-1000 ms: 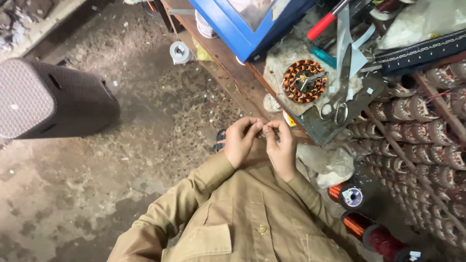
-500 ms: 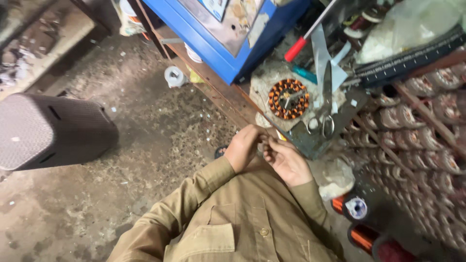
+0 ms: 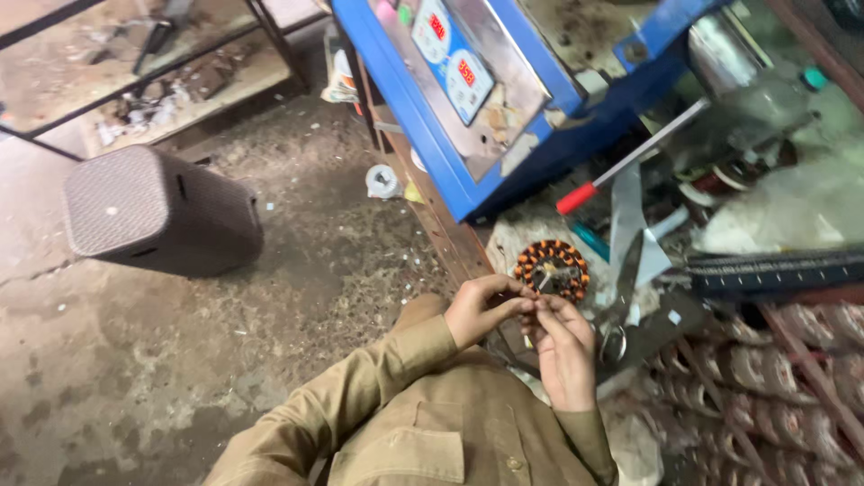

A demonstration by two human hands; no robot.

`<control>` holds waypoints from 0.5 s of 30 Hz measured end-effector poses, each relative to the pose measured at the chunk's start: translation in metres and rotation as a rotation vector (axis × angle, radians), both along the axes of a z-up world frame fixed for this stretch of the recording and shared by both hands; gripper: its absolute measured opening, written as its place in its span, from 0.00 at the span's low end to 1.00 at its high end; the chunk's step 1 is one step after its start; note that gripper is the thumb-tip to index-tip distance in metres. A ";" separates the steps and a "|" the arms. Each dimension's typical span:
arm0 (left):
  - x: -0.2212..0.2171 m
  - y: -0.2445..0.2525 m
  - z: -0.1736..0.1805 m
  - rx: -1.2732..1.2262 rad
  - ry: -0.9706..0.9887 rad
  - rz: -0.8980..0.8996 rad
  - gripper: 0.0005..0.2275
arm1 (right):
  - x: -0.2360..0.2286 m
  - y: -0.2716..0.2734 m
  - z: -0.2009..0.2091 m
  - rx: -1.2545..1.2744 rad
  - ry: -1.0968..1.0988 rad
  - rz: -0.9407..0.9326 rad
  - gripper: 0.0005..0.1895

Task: The person cuts a white sheet with scissors and then inserts small white pieces into slots on a circular orange component. The person repeats the insertion process multiple times while standing in a workshop.

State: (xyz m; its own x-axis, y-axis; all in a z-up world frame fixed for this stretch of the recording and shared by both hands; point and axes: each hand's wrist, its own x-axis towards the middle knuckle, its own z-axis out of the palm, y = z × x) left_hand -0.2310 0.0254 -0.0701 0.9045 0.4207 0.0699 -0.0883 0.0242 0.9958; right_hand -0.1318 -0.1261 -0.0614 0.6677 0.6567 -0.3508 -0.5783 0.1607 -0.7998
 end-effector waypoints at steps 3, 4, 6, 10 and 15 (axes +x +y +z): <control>0.012 0.010 -0.026 -0.381 0.003 -0.013 0.10 | 0.004 0.018 0.012 -0.084 -0.256 0.029 0.07; 0.015 0.015 -0.033 -0.482 -0.021 -0.030 0.12 | 0.006 0.024 0.016 -0.073 -0.309 0.044 0.07; 0.015 0.028 -0.040 -0.522 0.012 -0.022 0.12 | 0.006 0.036 0.022 -0.072 -0.362 0.080 0.07; 0.009 0.055 -0.037 -0.454 -0.001 0.037 0.12 | 0.011 0.068 0.027 -0.070 -0.400 0.153 0.08; -0.005 0.065 -0.025 -0.560 -0.034 0.149 0.13 | 0.008 0.092 0.038 -0.042 -0.556 0.211 0.09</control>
